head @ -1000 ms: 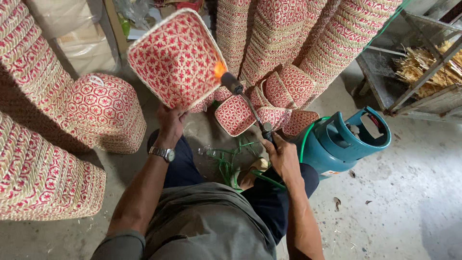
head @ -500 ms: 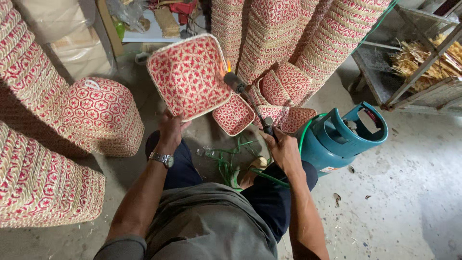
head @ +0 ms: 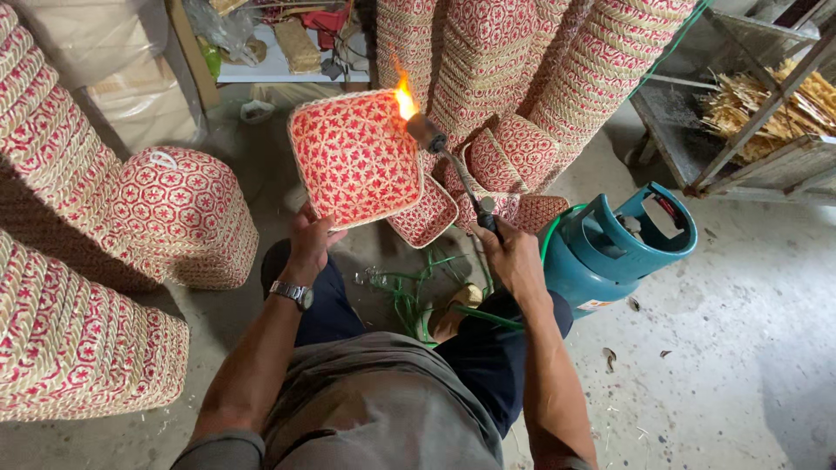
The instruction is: The person uses a handheld blowtorch to sear the edges of woven baskets. The person holds each basket and applies the flame to the rim and interior surfaces, then places the basket back on the floor.
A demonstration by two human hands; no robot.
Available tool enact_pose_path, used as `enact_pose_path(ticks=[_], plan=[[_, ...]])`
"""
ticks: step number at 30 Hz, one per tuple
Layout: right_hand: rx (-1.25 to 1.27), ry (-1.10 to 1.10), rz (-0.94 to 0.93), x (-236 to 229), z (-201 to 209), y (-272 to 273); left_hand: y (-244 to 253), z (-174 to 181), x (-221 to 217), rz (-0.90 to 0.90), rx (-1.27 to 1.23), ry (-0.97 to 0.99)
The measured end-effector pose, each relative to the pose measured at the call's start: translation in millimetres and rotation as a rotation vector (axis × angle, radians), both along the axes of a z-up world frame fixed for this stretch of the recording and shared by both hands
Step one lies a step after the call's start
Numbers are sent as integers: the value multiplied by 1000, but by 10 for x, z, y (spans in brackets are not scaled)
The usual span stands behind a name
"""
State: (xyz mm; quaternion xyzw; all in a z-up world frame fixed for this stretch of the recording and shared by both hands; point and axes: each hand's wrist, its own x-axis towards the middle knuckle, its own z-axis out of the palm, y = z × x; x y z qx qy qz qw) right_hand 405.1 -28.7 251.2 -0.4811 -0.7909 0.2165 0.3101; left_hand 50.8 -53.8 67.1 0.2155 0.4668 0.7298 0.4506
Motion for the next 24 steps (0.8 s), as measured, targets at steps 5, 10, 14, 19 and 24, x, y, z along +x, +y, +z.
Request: enact_pose_path(ticks=[5, 10, 14, 19, 24], plan=[[130, 60, 157, -101, -230, 80, 75, -108, 38, 2, -56, 10], [277, 13, 122, -155, -507, 126, 77, -96, 46, -18, -32, 12], [134, 5, 173, -195, -601, 54, 40, -66, 111, -10, 8, -5], [-7, -52, 67, -214, -482, -42, 45, 13, 124, -1, -7, 25], [30, 13, 166, -137, -457, -123, 46, -7, 114, 13, -33, -15]])
